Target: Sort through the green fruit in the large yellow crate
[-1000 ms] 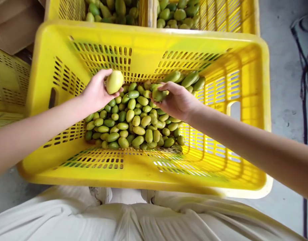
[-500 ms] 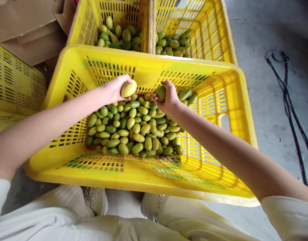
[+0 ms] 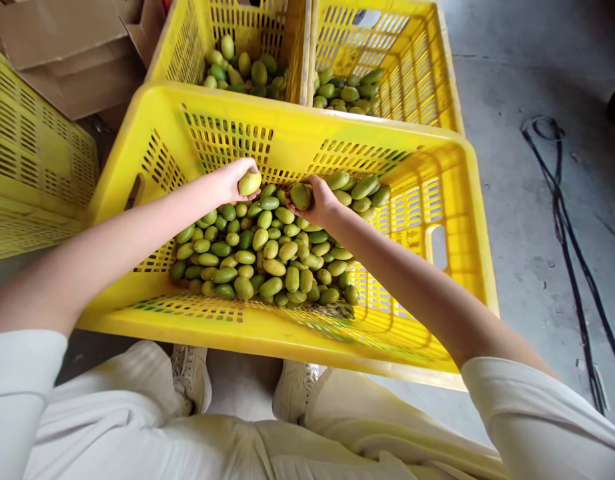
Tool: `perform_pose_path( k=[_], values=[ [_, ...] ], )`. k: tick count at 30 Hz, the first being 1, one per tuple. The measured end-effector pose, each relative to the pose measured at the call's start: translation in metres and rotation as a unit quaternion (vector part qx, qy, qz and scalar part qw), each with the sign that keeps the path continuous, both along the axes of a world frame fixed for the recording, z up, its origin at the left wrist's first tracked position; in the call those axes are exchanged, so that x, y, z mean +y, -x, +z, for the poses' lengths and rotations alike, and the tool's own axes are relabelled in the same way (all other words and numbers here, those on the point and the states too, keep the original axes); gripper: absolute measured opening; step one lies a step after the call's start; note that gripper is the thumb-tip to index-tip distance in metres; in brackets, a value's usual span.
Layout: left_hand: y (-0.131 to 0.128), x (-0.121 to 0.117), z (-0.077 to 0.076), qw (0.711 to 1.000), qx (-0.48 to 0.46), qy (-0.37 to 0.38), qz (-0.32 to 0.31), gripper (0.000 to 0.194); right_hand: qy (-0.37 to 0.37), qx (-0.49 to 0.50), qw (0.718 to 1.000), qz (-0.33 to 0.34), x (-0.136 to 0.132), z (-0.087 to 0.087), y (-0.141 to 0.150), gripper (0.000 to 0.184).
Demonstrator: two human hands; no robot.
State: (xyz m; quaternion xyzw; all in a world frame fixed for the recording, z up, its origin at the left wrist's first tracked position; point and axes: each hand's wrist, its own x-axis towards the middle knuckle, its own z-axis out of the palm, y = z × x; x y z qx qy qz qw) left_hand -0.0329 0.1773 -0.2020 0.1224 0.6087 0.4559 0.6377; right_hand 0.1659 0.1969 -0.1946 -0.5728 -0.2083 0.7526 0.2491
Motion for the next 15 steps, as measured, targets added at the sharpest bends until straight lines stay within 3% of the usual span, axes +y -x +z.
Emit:
perform_pose_path(
  k=[3,9,12,15],
  values=[
    [-0.004,-0.001,0.002,0.996,0.043,0.080,-0.018,0.024,0.024,-0.027,0.999,0.023,0.009,0.003,0.000,0.015],
    [-0.013,-0.007,0.022,0.994,0.084,0.008,-0.067,0.024,-0.065,-0.087,0.984,0.138,0.021,0.022,0.010,0.011],
    [-0.012,-0.014,0.033,0.993,0.094,-0.020,-0.074,0.021,-0.119,-0.109,0.975,0.152,0.019,0.029,0.014,0.016],
    [-0.008,-0.019,0.039,0.994,0.085,-0.034,-0.059,0.020,-0.125,-0.089,0.978,0.141,0.015,0.031,0.018,0.025]
  ],
)
